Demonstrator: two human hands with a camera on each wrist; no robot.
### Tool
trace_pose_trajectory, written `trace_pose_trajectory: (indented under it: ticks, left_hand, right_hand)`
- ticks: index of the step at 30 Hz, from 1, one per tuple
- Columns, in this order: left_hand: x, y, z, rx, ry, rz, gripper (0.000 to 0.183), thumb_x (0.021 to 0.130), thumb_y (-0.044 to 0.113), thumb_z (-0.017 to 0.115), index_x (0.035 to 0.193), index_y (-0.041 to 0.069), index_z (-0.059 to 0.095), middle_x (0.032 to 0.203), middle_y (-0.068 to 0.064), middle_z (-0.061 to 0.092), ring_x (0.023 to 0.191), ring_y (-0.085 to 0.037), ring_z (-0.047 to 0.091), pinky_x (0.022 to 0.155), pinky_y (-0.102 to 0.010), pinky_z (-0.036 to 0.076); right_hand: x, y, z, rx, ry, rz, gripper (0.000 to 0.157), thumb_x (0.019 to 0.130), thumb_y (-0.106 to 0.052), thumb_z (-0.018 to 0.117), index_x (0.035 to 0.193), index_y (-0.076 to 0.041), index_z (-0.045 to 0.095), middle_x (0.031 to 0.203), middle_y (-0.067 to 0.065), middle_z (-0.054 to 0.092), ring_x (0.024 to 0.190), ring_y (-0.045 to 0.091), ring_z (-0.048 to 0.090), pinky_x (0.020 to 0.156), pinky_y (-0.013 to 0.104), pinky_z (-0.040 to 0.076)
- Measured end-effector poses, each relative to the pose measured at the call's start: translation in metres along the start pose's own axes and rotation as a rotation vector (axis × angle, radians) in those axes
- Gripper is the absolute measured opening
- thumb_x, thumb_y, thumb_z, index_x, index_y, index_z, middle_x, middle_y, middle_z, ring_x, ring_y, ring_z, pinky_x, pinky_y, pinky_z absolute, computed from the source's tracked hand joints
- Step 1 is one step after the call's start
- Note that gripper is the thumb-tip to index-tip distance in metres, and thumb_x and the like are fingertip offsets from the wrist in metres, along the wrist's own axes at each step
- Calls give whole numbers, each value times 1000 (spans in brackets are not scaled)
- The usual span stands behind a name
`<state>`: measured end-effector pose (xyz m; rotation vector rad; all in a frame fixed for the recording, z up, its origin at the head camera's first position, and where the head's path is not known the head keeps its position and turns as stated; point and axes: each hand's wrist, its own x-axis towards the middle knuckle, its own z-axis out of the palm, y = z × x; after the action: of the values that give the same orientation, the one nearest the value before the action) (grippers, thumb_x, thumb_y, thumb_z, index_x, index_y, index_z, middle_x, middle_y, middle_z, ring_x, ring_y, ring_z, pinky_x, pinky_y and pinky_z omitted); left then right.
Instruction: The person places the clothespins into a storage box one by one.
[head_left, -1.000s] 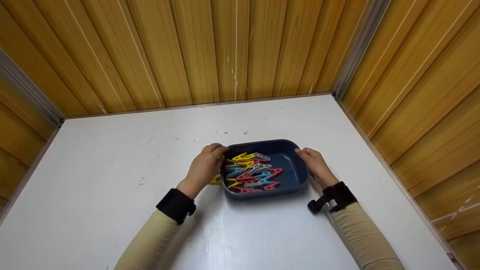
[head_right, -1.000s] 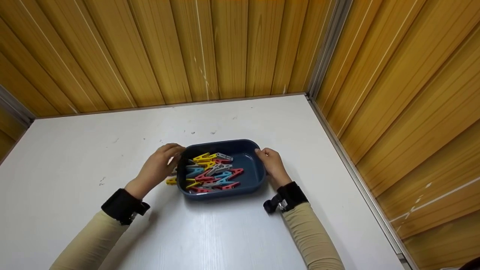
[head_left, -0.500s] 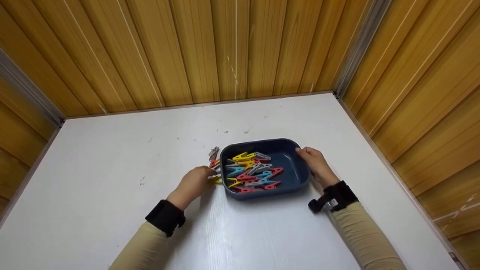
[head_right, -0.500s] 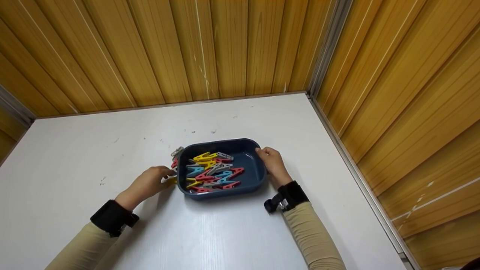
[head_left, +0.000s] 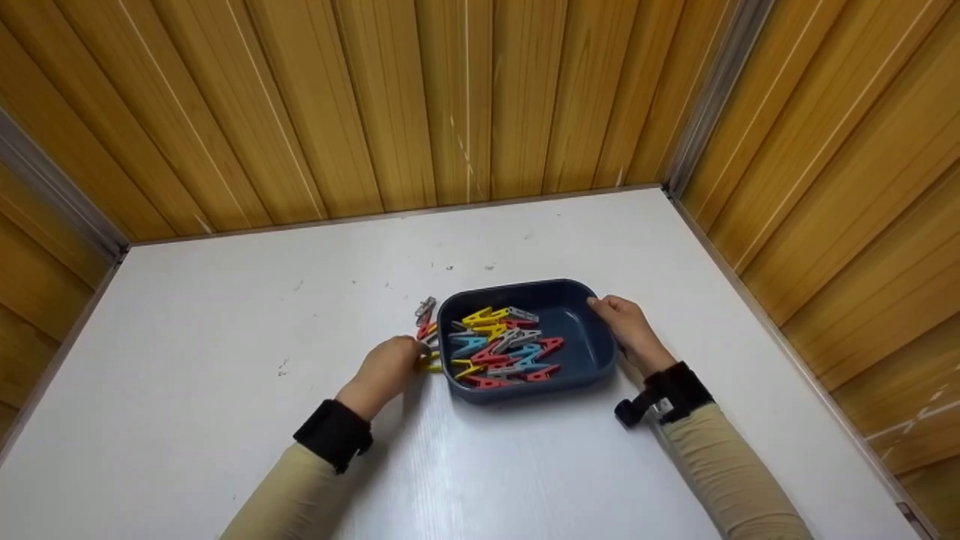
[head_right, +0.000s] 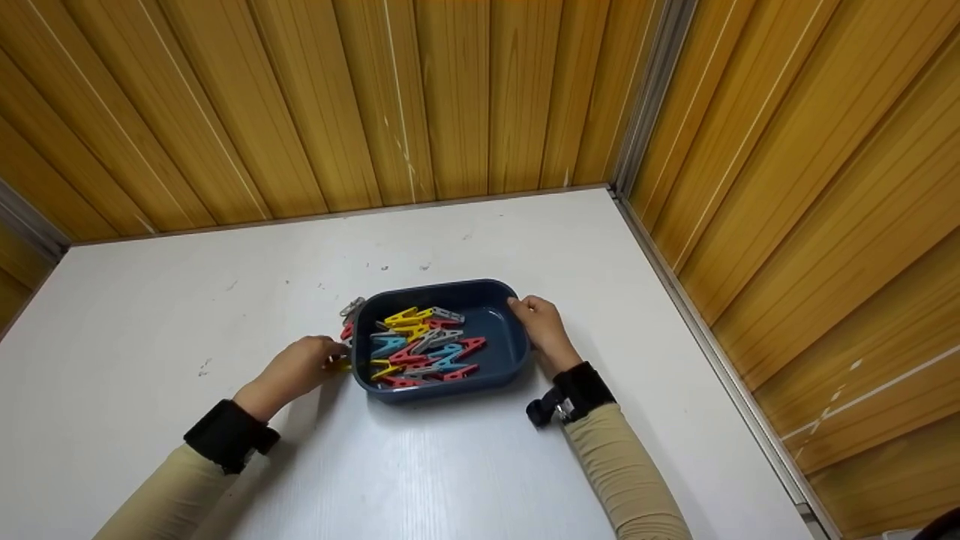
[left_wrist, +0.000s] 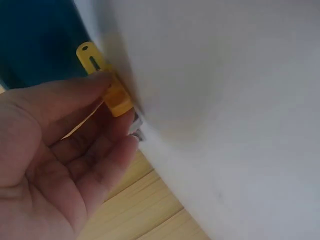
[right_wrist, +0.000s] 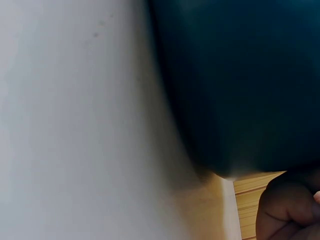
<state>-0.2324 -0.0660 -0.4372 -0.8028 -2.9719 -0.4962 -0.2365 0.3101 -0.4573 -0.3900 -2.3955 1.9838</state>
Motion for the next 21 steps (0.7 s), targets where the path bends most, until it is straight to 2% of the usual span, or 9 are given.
trace_pose_trajectory:
  ticks: [3,6,10,13,17,19,21]
  left_hand:
    - [-2,-2,-13,18,13,-45,14,86,-8,69,97,-4,77,86,-18,72,80,-32,68,77,-46,59]
    - [-2,-4,-25,25,66,-77,20,86,-7,70,104,-3,77,92,-19,74,87,-34,71,82,-46,60]
    - [0,-3,-37,2,145,-79,21,87,-6,72,107,-4,76,96,-20,74,89,-36,72,82,-46,61]
    - [2,2,-39,-32,232,-61,24,87,-4,74,112,-4,74,99,-19,74,92,-35,73,82,-46,61]
    - [6,13,-37,-82,369,10,27,88,-1,75,115,-2,73,101,-17,74,94,-33,72,81,-45,61]
    - [9,21,-35,-102,398,47,27,88,0,76,115,-1,73,101,-15,74,94,-31,72,81,-42,61]
    - [13,29,-32,-120,394,82,27,89,1,75,116,-1,73,101,-15,74,94,-30,72,82,-41,61]
  right_hand:
    - [0,1,1,-4,0,-6,41,103,-24,59,63,-19,49,58,-15,43,57,2,42,53,18,36]
    - [0,2,2,8,1,-16,43,103,-23,59,62,-19,47,57,-15,39,56,2,40,52,17,34]
    - [1,3,2,18,-4,-22,43,104,-21,59,62,-19,47,56,-15,39,56,2,39,53,17,33]
    - [1,3,2,20,-2,-23,42,104,-20,59,63,-20,48,56,-15,40,56,2,40,53,17,34]
    - [1,4,2,20,1,-27,42,104,-21,59,62,-19,48,56,-15,40,56,2,40,53,18,34]
    - [1,3,2,19,-2,-21,42,104,-22,59,63,-19,48,56,-14,40,56,3,40,53,18,34]
    - [1,1,1,15,-5,-19,42,103,-23,60,63,-19,49,57,-14,41,56,3,40,52,18,34]
